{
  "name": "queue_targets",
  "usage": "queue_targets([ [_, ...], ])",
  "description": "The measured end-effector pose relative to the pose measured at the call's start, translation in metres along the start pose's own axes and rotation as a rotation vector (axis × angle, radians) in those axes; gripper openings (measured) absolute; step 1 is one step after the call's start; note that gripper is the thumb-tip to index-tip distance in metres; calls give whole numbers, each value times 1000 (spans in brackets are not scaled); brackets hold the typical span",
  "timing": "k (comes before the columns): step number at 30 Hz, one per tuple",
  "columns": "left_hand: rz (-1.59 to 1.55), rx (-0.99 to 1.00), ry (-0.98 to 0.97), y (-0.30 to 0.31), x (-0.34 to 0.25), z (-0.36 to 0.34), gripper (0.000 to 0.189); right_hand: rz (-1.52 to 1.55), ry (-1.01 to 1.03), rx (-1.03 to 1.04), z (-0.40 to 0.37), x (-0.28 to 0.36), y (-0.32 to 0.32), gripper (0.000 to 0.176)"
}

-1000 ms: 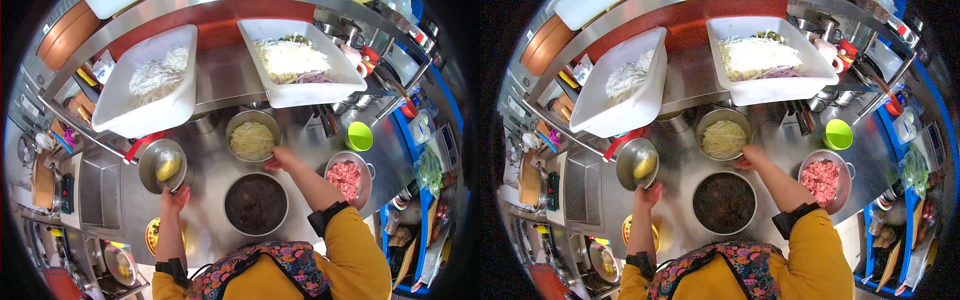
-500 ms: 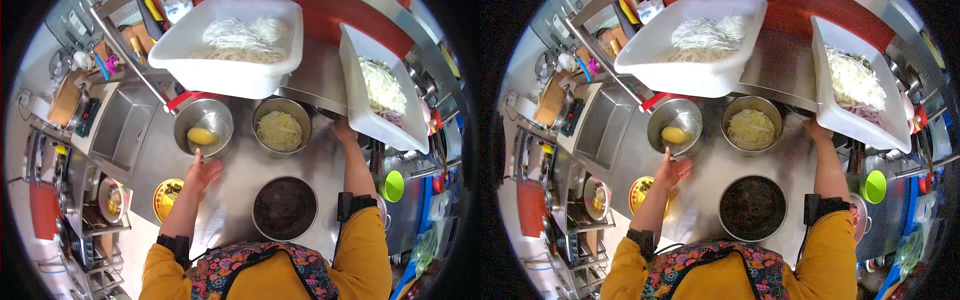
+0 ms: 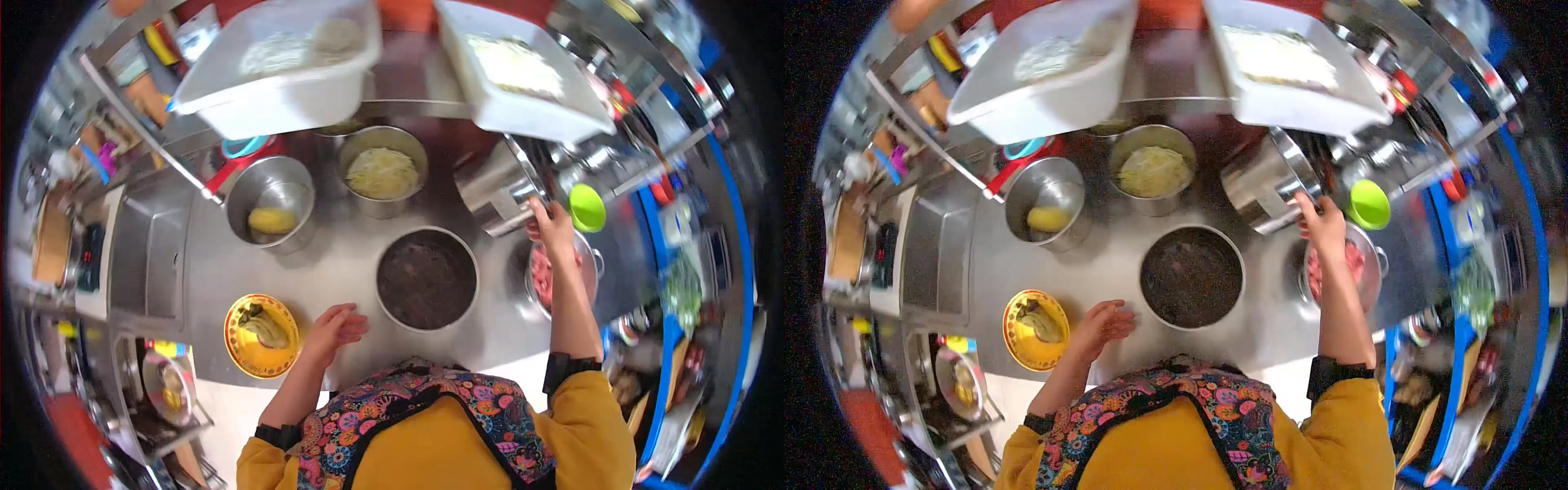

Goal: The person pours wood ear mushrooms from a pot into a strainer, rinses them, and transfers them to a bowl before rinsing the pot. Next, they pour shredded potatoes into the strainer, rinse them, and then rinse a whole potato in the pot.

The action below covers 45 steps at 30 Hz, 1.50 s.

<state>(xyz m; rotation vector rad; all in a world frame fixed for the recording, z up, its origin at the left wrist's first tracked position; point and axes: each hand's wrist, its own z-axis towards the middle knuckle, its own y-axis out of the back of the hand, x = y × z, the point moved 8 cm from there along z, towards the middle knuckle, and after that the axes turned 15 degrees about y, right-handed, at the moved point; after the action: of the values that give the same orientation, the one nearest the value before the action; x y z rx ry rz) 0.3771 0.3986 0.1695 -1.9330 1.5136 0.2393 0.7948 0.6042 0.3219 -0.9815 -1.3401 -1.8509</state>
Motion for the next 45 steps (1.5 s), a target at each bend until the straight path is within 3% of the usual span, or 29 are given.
queue_targets([
  [3,18,35,-10,0,0,2,38,53,77,-1,-41,32,21,48],
  [6,86,67,-16,-6,0,15,40,-403,221,34,-80,61,62,44],
  [8,129,38,3,-13,-5,12,42,25,124,23,-103,62,92,39],
  [11,143,29,21,-8,1,22,42,-28,157,-149,-128,61,170,36],
  [14,125,-45,17,-16,-1,2,41,-301,200,-438,-142,53,261,36],
  [16,103,-75,9,-15,3,3,40,-559,64,-579,-148,26,312,39],
  [18,53,-104,-49,-9,12,7,41,-733,90,-654,-144,-19,351,40],
  [22,-62,-197,-99,0,40,17,47,-921,-167,-665,-127,-176,413,45],
  [24,-175,-238,-110,-1,49,15,57,-839,-263,-658,-120,-239,420,49],
  [27,-239,-102,-197,-71,38,-18,74,-768,-256,-668,-106,-298,410,47],
  [30,-191,-312,-251,-121,26,-38,63,-803,-230,-596,-82,-302,400,44],
  [31,-177,-359,-141,-71,39,5,64,-766,-328,-531,-76,-301,401,39],
  [32,-116,-355,-177,-67,44,15,66,-743,-295,-478,-70,-316,402,37],
  [33,-45,-358,-260,-107,30,-4,64,-766,-201,-471,-68,-305,402,31],
  [34,-74,-299,-378,-106,30,-4,51,-816,-393,-373,-59,-307,403,33],
  [35,-120,-358,-310,-112,28,-7,55,-932,-198,-351,-54,-292,400,26],
  [36,-150,-306,-365,-118,25,-11,62,-845,-8,-484,-60,-259,400,30],
  [37,-191,-418,-330,-119,26,-20,64,-735,207,-665,-72,-261,405,31],
  [38,-221,-519,-284,-122,26,-24,66,-392,71,-557,-78,-257,398,28],
  [39,-221,-482,-307,-125,25,-27,70,-90,146,-558,-81,-264,392,22],
  [42,-247,-352,-379,-106,47,-24,66,-4,340,-537,-89,-220,358,17],
  [45,-249,-386,-356,-96,79,-58,52,126,283,-309,-85,-159,269,16],
])
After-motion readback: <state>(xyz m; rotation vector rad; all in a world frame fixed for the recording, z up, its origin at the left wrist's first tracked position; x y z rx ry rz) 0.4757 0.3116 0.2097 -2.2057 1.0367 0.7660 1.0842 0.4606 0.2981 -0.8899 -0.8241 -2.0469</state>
